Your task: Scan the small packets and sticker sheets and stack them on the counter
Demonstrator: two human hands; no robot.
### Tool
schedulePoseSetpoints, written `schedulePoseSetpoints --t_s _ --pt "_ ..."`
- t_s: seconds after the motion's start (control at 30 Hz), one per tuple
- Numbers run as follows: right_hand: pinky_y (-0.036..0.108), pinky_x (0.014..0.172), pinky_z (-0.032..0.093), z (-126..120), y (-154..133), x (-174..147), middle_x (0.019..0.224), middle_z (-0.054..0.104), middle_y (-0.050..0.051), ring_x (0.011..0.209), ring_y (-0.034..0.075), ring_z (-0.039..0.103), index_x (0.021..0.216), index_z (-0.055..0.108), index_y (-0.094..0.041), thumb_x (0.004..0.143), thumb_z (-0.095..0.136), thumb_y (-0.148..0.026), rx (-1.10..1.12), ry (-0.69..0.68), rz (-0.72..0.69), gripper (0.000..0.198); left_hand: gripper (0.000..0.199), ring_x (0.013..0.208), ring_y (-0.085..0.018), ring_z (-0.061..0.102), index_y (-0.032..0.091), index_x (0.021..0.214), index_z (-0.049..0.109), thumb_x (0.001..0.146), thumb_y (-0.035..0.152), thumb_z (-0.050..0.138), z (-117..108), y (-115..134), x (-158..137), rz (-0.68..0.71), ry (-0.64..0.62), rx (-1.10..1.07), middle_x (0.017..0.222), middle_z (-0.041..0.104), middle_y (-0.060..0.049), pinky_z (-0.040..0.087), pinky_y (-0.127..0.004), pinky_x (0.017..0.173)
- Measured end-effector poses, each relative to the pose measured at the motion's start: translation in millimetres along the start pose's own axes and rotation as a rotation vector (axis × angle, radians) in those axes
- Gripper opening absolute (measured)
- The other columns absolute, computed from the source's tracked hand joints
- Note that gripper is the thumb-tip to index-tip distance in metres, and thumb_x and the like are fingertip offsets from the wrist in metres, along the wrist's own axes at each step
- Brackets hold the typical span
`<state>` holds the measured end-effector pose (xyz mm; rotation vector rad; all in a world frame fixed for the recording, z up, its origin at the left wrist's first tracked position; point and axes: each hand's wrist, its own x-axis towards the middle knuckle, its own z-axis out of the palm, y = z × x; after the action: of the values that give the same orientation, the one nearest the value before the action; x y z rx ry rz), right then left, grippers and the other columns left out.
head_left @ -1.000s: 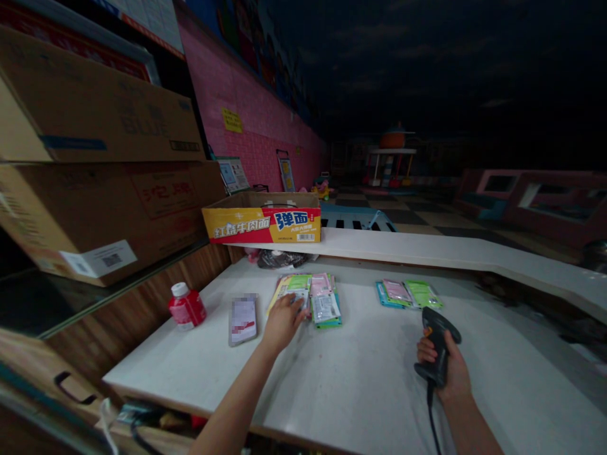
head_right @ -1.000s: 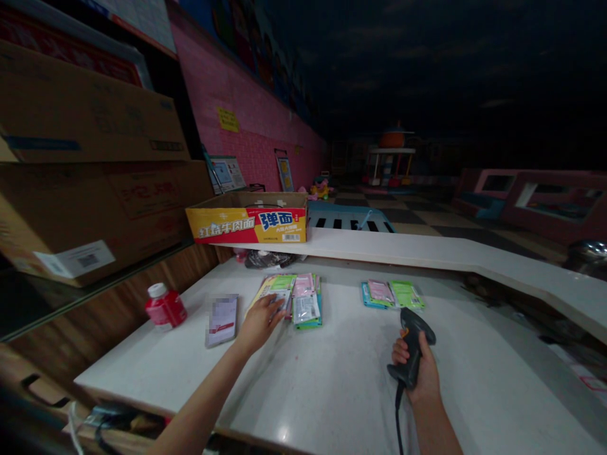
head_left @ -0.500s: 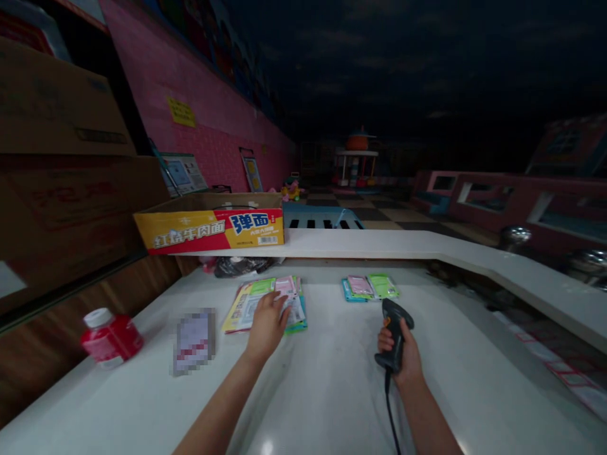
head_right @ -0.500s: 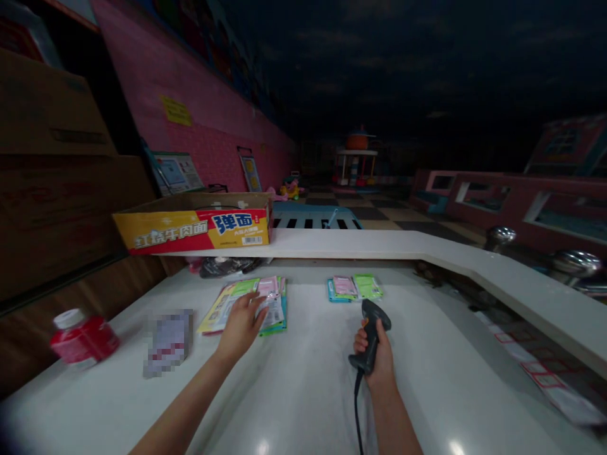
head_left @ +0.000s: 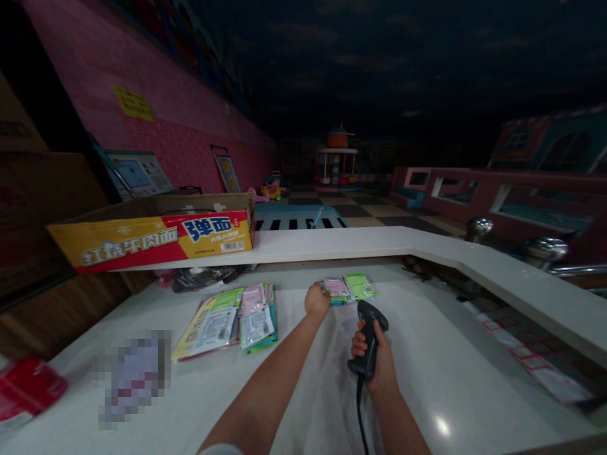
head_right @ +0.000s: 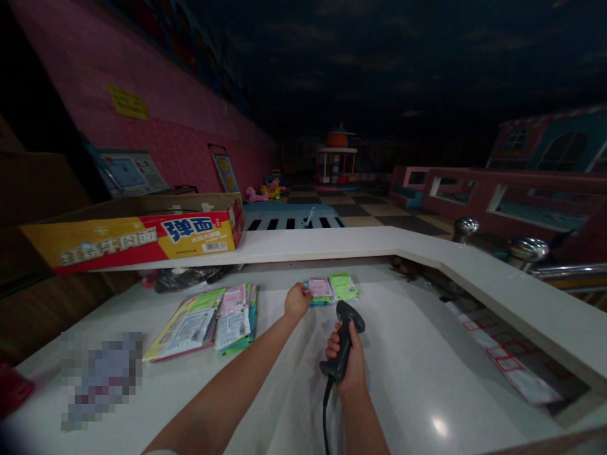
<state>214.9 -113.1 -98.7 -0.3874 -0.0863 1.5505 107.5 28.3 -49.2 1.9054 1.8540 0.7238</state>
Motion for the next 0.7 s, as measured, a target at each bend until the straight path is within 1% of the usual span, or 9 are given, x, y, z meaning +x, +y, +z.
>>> schedulePoseSetpoints --t_s 0.1,0.17,0.23,0.37,0.47,0.53,0.57,0.63,0.7 --pt "0.014 0.036 0.034 -0.3 -0.6 1.4 0.054 0.046 -0.008 0.041 0.005 0.041 0.084 0.058 -0.019 0.071 0.075 -0.043 0.001 0.0 0.009 0.032 0.051 0.103 -0.028 0.065 0.011 0.112 0.057 0.075 0.045 0.067 8.6 13.0 8.5 -0.125 0.024 0.045 0.112 0.067 -0.018 0.047 -0.03 0.078" --pt "0.015 0.034 0.034 -0.1 -0.8 2.0 0.054 0.046 -0.007 0.041 0.006 0.04 0.083 0.058 -0.019 0.072 0.075 -0.043 0.024 0.017 0.015 0.031 0.062 0.103 -0.029 0.065 0.012 0.114 0.054 0.067 0.048 0.074 10.5 15.6 11.8 -0.176 0.006 0.046 0.111 0.068 -0.017 0.047 -0.03 0.077" --pt "0.015 0.034 0.035 0.6 -0.6 1.9 0.055 0.046 -0.007 0.041 0.006 0.04 0.083 0.058 -0.019 0.072 0.074 -0.042 0.048 0.03 0.016 0.03 0.064 0.103 -0.027 0.065 0.014 0.115 0.053 0.065 0.045 0.077 10.4 13.4 15.0 -0.203 -0.022 0.02 0.11 0.069 -0.015 0.047 -0.029 0.076" --pt "0.014 0.035 0.035 3.1 0.0 0.2 0.056 0.047 -0.007 0.042 0.005 0.041 0.084 0.059 -0.017 0.073 0.074 -0.041 0.06 0.038 -0.001 0.03 0.058 0.102 -0.024 0.065 0.015 0.109 0.057 0.061 0.038 0.08 6.4 -1.1 19.8 -0.217 -0.019 -0.026 0.11 0.069 -0.012 0.046 -0.024 0.072" --pt "0.013 0.036 0.035 4.5 -0.2 -1.6 0.055 0.047 -0.007 0.042 0.005 0.04 0.085 0.058 -0.016 0.072 0.075 -0.04 0.046 0.041 -0.012 0.032 0.037 0.095 -0.021 0.067 0.016 0.093 0.064 0.065 0.036 0.078 0.4 -17.4 13.7 -0.2 -0.062 -0.052 0.1 0.072 -0.008 0.045 -0.022 0.066" --pt "0.013 0.036 0.034 4.4 -0.3 -2.7 0.055 0.048 -0.007 0.042 0.004 0.041 0.085 0.058 -0.016 0.071 0.076 -0.04 0.025 0.038 -0.015 0.033 0.02 0.089 -0.02 0.068 0.016 0.085 0.066 0.072 0.032 0.072 -5.4 -30.0 1.1 -0.172 -0.103 -0.075 0.091 0.073 -0.007 0.043 -0.022 0.063" --pt "0.012 0.036 0.034 4.1 -0.3 -3.3 0.054 0.047 -0.007 0.042 0.004 0.041 0.085 0.057 -0.016 0.071 0.076 -0.04 0.009 0.035 -0.017 0.034 0.014 0.087 -0.019 0.068 0.016 0.083 0.066 0.075 0.028 0.068 -8.6 -36.8 -7.6 -0.145 -0.099 -0.08 0.089 0.073 -0.007 0.042 -0.022 0.063" --pt "0.012 0.036 0.033 3.2 0.3 -4.3 0.054 0.047 -0.007 0.042 0.004 0.041 0.085 0.057 -0.016 0.071 0.076 -0.042 -0.039 0.024 -0.016 0.035 0.009 0.087 -0.019 0.067 0.015 0.086 0.064 0.079 0.019 0.06 -15.0 -50.9 -28.4 -0.072 -0.034 -0.08 0.091 0.072 -0.008 0.042 -0.023 0.066" --pt "0.012 0.036 0.032 2.8 1.8 -5.5 0.054 0.047 -0.007 0.041 0.004 0.04 0.085 0.056 -0.017 0.071 0.075 -0.044 -0.109 0.01 -0.013 0.036 0.01 0.086 -0.019 0.065 0.014 0.089 0.061 0.081 0.015 0.056 -20.1 -64.7 -49.8 0.011 0.046 -0.09 0.091 0.071 -0.008 0.041 -0.024 0.069"
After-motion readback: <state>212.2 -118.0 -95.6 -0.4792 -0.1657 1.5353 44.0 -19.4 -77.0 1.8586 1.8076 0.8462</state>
